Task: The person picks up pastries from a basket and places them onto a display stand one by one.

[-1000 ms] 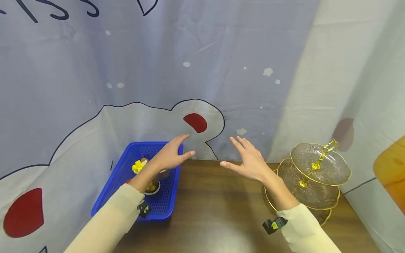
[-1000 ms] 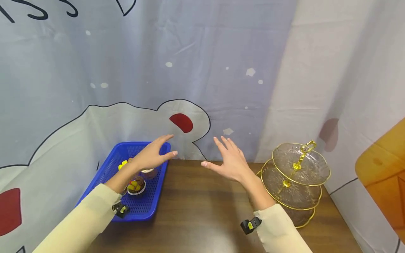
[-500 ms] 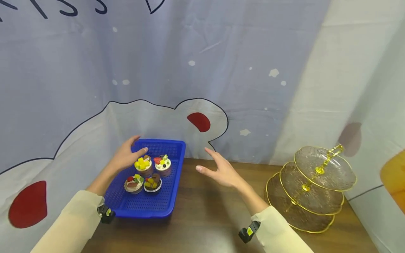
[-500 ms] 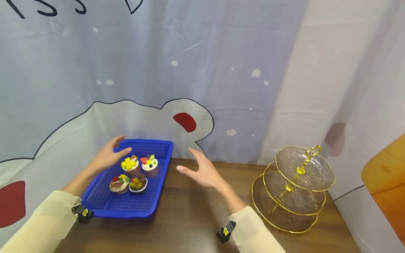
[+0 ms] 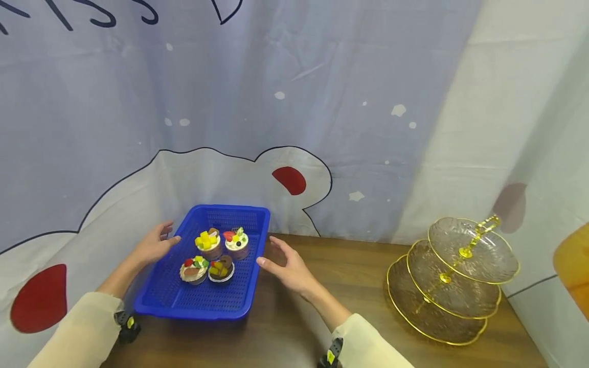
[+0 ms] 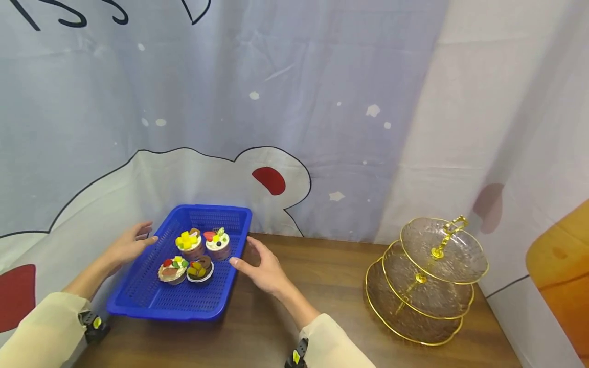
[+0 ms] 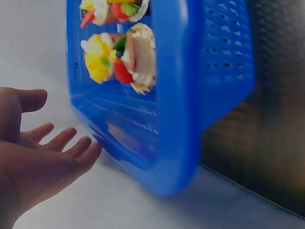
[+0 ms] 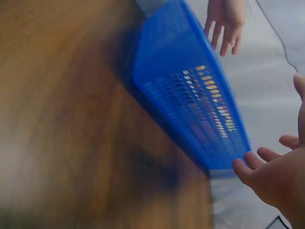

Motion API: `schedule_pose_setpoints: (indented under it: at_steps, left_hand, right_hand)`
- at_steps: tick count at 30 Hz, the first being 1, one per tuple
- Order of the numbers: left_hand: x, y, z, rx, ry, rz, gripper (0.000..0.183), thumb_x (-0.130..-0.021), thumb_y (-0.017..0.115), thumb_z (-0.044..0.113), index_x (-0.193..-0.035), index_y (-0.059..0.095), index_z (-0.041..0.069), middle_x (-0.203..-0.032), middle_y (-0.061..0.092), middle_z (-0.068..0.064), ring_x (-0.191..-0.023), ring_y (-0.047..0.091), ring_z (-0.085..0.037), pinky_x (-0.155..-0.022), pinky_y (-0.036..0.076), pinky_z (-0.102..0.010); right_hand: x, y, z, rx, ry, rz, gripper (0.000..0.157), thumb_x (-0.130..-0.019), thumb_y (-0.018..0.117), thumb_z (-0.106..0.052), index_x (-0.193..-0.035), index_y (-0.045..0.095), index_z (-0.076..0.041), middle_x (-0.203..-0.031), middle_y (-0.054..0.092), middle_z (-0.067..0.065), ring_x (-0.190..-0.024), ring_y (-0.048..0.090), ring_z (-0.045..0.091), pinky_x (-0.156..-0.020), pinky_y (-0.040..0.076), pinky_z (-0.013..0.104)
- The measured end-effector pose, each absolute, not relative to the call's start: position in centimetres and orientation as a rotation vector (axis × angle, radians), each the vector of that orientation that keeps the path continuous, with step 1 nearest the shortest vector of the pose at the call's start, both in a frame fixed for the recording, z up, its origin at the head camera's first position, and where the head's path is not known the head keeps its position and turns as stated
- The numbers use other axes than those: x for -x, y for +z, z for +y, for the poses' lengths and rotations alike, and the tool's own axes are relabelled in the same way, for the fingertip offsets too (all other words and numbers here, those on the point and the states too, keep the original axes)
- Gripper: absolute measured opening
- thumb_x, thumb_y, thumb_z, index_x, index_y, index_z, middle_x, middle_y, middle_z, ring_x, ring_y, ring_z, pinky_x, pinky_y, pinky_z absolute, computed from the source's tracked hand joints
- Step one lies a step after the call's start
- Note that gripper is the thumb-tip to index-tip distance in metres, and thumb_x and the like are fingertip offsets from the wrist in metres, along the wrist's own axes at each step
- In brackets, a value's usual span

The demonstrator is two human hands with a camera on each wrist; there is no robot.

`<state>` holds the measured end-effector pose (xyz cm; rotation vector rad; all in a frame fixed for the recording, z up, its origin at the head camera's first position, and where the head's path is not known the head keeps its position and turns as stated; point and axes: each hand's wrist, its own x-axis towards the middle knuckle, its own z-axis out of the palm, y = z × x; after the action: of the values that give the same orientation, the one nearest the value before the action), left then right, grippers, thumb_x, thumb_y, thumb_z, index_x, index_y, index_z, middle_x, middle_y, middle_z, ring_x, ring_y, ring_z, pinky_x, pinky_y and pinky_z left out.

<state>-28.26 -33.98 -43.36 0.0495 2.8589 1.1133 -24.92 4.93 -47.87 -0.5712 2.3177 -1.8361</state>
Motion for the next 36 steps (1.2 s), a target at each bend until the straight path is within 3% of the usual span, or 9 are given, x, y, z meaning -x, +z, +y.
schedule_pose_setpoints:
  at_steps: [6,10,14,17,21,36]
  left_hand:
    - [27.9,-45.0,-35.6,-0.046,1.173,2.753,0.063,-0.112,0.046,0.012,-0.156,0.017,-0.021,-0.153,0.029,-0.05,-0.143,0.03,-0.066,-0.116,0.032,-0.071]
    - [27.3,-45.9,-35.9,0.008,1.289,2.616,0.062,-0.114,0.039,0.018,-0.157,0.014,-0.018,-0.154,0.029,-0.05,-0.139,0.04,-0.064,-0.112,0.041,-0.068]
    - [26.6,-46.9,-36.2,0.093,1.443,2.44,0.06,-0.116,0.035,0.022,-0.158,0.013,-0.015,-0.147,0.04,-0.046,-0.122,0.061,-0.051,-0.098,0.056,-0.057]
    - [26.1,-47.6,-36.4,0.155,1.523,2.331,0.058,-0.116,0.035,0.024,-0.157,0.015,-0.012,-0.139,0.05,-0.043,-0.109,0.069,-0.036,-0.088,0.06,-0.05]
    - [25.8,-48.0,-36.8,0.21,1.582,2.262,0.058,-0.116,0.035,0.027,-0.157,0.016,-0.01,-0.134,0.055,-0.038,-0.101,0.071,-0.028,-0.084,0.062,-0.049]
    - [26.2,-48.3,-37.4,0.242,1.706,2.157,0.052,-0.116,0.036,0.022,-0.157,0.021,-0.006,-0.121,0.068,-0.019,-0.1,0.072,-0.028,-0.084,0.062,-0.051]
  right_hand:
    - [24.7,-49.6,3.7,0.531,-1.903,2.242,0.078,-0.096,0.079,-0.039,-0.159,0.045,-0.006,-0.154,0.054,0.019,-0.141,0.053,0.041,-0.112,0.046,0.061]
    - [24.4,-50.9,3.1,0.486,-1.97,2.202,0.076,-0.094,0.082,-0.028,-0.157,0.046,-0.004,-0.15,0.056,0.023,-0.137,0.056,0.044,-0.11,0.048,0.061]
    - [23.6,-51.9,2.3,0.462,-2.009,2.145,0.075,-0.093,0.083,-0.017,-0.155,0.045,0.002,-0.146,0.058,0.025,-0.131,0.061,0.043,-0.107,0.052,0.057]
    - [23.2,-52.4,1.7,0.448,-2.046,2.076,0.072,-0.095,0.079,-0.009,-0.154,0.042,0.006,-0.143,0.059,0.028,-0.127,0.064,0.045,-0.103,0.056,0.052]
    - [23.0,-52.7,1.1,0.361,-2.14,1.873,0.067,-0.097,0.073,-0.002,-0.156,0.04,0.004,-0.143,0.058,0.028,-0.127,0.063,0.047,-0.094,0.061,0.05]
    - [23.0,-52.4,0.5,0.195,-2.246,1.683,0.069,-0.094,0.072,0.003,-0.156,0.042,-0.001,-0.138,0.063,0.019,-0.116,0.07,0.039,-0.088,0.062,0.055]
